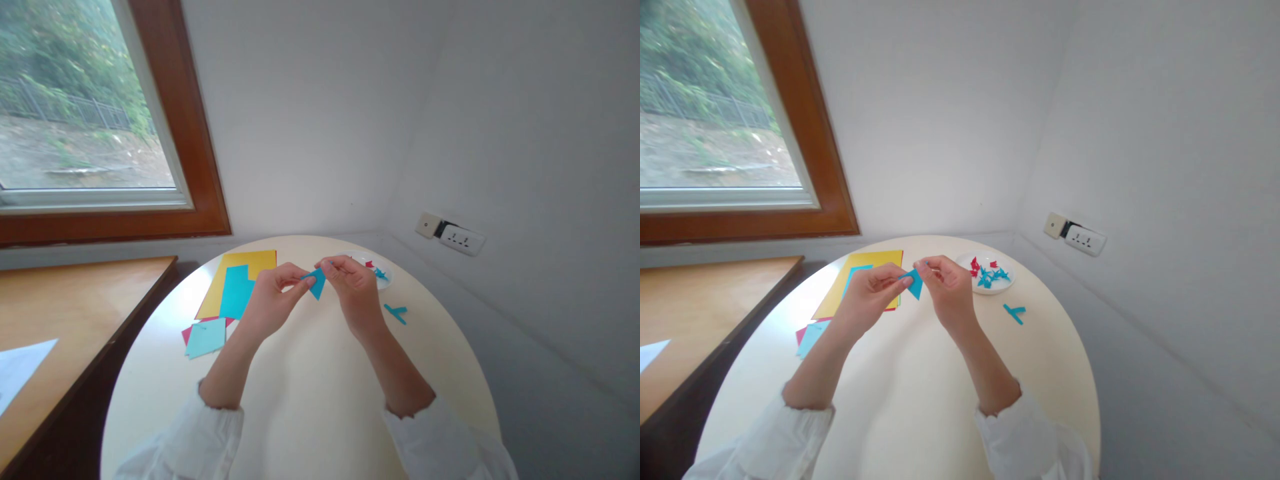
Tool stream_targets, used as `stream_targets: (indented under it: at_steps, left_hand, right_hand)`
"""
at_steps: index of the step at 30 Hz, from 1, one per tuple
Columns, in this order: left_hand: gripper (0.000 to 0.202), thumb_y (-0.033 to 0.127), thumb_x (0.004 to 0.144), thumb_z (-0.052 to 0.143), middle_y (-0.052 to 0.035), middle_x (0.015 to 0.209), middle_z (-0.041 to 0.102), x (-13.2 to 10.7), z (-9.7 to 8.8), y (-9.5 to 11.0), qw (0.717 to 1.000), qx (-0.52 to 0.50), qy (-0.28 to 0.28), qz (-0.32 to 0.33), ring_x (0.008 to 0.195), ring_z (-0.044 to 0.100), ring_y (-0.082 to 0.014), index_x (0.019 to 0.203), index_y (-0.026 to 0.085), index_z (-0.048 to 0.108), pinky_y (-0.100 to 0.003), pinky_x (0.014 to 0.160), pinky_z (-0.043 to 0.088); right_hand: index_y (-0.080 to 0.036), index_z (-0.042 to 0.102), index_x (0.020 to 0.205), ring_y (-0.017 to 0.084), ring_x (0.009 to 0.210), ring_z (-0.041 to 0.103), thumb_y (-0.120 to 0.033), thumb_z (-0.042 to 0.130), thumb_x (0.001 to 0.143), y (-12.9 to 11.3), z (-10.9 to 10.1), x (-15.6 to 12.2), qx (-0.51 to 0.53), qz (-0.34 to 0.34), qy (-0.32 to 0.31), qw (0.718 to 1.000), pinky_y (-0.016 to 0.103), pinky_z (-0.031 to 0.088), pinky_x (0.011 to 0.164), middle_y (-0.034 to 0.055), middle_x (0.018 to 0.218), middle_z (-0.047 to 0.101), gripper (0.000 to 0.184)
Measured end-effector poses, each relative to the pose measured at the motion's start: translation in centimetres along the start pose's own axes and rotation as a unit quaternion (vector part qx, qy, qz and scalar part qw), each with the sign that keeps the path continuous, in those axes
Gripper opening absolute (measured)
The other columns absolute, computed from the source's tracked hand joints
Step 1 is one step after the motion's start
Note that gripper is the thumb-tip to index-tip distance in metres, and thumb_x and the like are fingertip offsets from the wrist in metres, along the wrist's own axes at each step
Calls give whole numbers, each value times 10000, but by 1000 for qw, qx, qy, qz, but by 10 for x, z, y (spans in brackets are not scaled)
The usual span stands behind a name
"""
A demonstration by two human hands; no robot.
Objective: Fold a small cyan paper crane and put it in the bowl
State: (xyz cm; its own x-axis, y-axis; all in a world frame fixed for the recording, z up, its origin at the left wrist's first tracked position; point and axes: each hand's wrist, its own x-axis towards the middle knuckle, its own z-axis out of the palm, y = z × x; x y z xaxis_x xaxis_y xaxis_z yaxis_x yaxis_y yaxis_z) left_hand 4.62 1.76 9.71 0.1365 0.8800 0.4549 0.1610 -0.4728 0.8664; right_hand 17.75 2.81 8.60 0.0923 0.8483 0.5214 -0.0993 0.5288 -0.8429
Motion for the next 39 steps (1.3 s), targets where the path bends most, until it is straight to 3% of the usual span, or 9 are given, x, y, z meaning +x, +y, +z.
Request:
stream_targets:
  at_steps: [5, 15, 21, 29, 39]
  left_hand:
    - [192, 339, 676, 659, -29, 674, 666, 0, 1, -1, 999, -23, 34, -14, 660, 615, -149, 668, 148, 654, -246, 626, 488]
    - [156, 308, 699, 644, -38, 706, 675, -1, -1, -3, 996, 1, 74, 41, 699, 621, -161, 690, 154, 668, -268, 669, 496]
    - [149, 296, 712, 627, -35, 700, 662, -1, -1, -3, 995, 31, 75, 52, 694, 616, -154, 695, 151, 661, -269, 676, 493]
    - [191, 336, 716, 616, -33, 688, 669, -2, 0, 5, 1000, 4, 26, 2, 676, 614, -153, 678, 153, 656, -250, 632, 501]
    - [231, 349, 744, 584, -33, 678, 656, -2, -1, 4, 999, 15, 19, 20, 677, 596, -151, 639, 150, 633, -244, 633, 478]
  right_hand:
    - [-195, 646, 687, 140, 678, 601, -332, 637, 693, 0, -1, 1, 2, -11, 17, 1000, 276, 476, 652, 6, 693, 667, 137]
    - [-194, 647, 743, 141, 726, 608, -348, 615, 717, 1, -1, 1, 4, 5, 5, 1000, 276, 478, 679, 15, 756, 677, 159]
    - [-192, 640, 717, 126, 666, 578, -343, 658, 665, 2, 0, 1, 4, 9, -11, 1000, 258, 461, 627, 4, 727, 658, 161]
    - [-194, 612, 639, 119, 607, 538, -334, 650, 660, 2, 1, 0, -2, -4, 4, 1000, 252, 430, 576, -8, 641, 614, 146]
    - [-195, 612, 634, 128, 580, 534, -393, 621, 693, 0, 0, 1, -20, -3, 23, 1000, 269, 419, 592, -20, 572, 602, 207]
